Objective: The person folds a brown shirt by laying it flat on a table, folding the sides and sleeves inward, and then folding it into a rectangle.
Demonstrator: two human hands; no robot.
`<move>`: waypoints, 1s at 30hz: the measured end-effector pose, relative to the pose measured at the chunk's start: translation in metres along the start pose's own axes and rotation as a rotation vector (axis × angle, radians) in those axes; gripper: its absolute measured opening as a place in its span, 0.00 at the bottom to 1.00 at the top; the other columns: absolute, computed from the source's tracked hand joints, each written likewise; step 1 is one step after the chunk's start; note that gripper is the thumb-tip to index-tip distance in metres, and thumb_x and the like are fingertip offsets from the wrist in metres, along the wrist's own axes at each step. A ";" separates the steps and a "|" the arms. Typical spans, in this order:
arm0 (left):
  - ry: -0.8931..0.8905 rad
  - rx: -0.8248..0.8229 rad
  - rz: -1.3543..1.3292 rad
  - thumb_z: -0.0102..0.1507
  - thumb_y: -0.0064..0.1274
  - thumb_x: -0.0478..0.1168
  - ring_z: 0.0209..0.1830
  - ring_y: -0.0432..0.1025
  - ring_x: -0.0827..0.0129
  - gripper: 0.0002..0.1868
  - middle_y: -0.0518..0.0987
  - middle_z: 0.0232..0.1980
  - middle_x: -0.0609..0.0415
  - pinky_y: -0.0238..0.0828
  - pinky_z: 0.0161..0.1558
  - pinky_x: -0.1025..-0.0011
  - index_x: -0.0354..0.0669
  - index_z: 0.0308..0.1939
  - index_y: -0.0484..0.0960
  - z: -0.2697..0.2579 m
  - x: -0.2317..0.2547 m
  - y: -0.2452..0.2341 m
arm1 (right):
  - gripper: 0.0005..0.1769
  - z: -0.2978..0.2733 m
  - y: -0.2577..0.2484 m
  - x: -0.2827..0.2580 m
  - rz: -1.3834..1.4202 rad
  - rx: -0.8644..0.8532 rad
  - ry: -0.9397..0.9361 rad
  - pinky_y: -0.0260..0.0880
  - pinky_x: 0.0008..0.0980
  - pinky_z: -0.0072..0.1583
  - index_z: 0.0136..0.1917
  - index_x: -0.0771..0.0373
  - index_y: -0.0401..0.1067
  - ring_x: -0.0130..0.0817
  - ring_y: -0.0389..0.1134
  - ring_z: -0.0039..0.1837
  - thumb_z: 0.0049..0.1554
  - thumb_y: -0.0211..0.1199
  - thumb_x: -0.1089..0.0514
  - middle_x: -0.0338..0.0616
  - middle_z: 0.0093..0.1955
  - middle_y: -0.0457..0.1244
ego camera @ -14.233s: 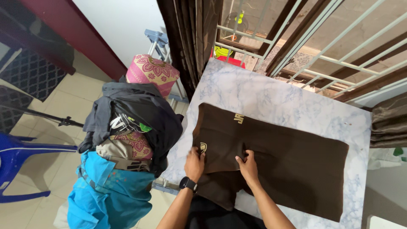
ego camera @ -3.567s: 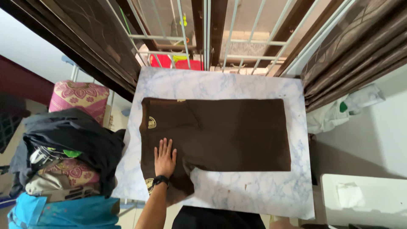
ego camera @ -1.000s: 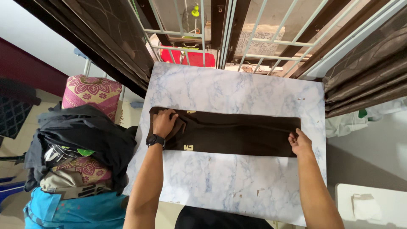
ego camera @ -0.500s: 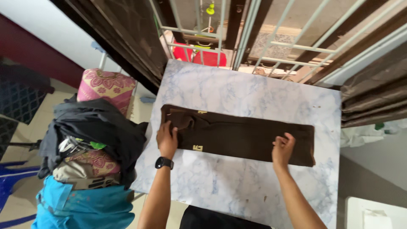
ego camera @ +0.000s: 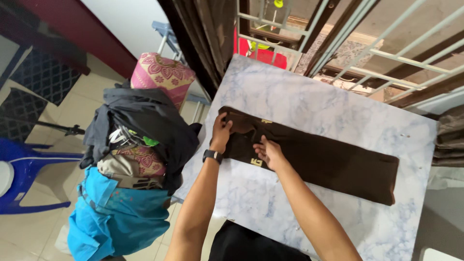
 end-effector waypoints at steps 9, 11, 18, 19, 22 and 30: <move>-0.014 -0.185 -0.492 0.69 0.51 0.35 0.48 0.72 0.72 0.23 0.73 0.43 0.60 0.80 0.52 0.65 0.46 0.69 0.69 0.009 0.046 -0.009 | 0.11 0.027 0.023 -0.038 0.311 0.201 0.070 0.68 0.37 0.50 0.53 0.49 0.71 0.31 0.60 0.44 0.61 0.65 0.46 0.35 0.45 0.59; 0.037 -0.222 -0.499 0.69 0.52 0.35 0.47 0.71 0.74 0.24 0.71 0.41 0.62 0.80 0.53 0.67 0.47 0.70 0.69 0.008 0.046 -0.013 | 0.12 0.025 0.012 -0.049 0.396 0.199 0.023 0.70 0.42 0.54 0.55 0.51 0.70 0.34 0.61 0.49 0.63 0.65 0.46 0.37 0.48 0.57; 0.566 0.236 0.655 0.68 0.57 0.51 0.46 0.71 0.49 0.18 0.79 0.44 0.47 0.68 0.48 0.53 0.42 0.53 0.78 -0.065 0.002 -0.050 | 0.14 0.017 -0.002 -0.052 0.508 -0.001 -0.051 0.69 0.41 0.57 0.57 0.52 0.70 0.36 0.67 0.58 0.61 0.64 0.48 0.36 0.56 0.66; 0.574 0.242 0.701 0.64 0.59 0.50 0.45 0.71 0.49 0.20 0.79 0.42 0.48 0.67 0.46 0.53 0.41 0.52 0.78 -0.080 -0.001 -0.053 | 0.15 0.016 0.001 -0.051 0.480 0.003 -0.046 0.68 0.40 0.56 0.58 0.50 0.69 0.35 0.66 0.57 0.60 0.64 0.47 0.35 0.55 0.66; 0.513 0.230 0.739 0.61 0.61 0.48 0.44 0.70 0.50 0.19 0.79 0.39 0.49 0.65 0.45 0.53 0.41 0.50 0.79 -0.098 -0.009 -0.059 | 0.16 0.007 0.002 -0.039 0.376 0.035 -0.087 0.68 0.37 0.54 0.58 0.48 0.68 0.32 0.66 0.56 0.59 0.65 0.45 0.32 0.56 0.66; 0.344 0.143 0.514 0.64 0.60 0.46 0.40 0.70 0.50 0.13 0.79 0.34 0.47 0.67 0.46 0.55 0.38 0.40 0.82 -0.100 -0.013 -0.079 | 0.25 -0.063 0.012 0.028 -0.359 0.119 -0.478 0.69 0.33 0.51 0.60 0.59 0.67 0.35 0.67 0.50 0.61 0.64 0.40 0.43 0.50 0.67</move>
Point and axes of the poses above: each hand's wrist, its own z-axis towards the middle knuckle, its own y-axis out of the palm, x = y × z, the point moved 1 cm from there along z, towards the middle knuckle
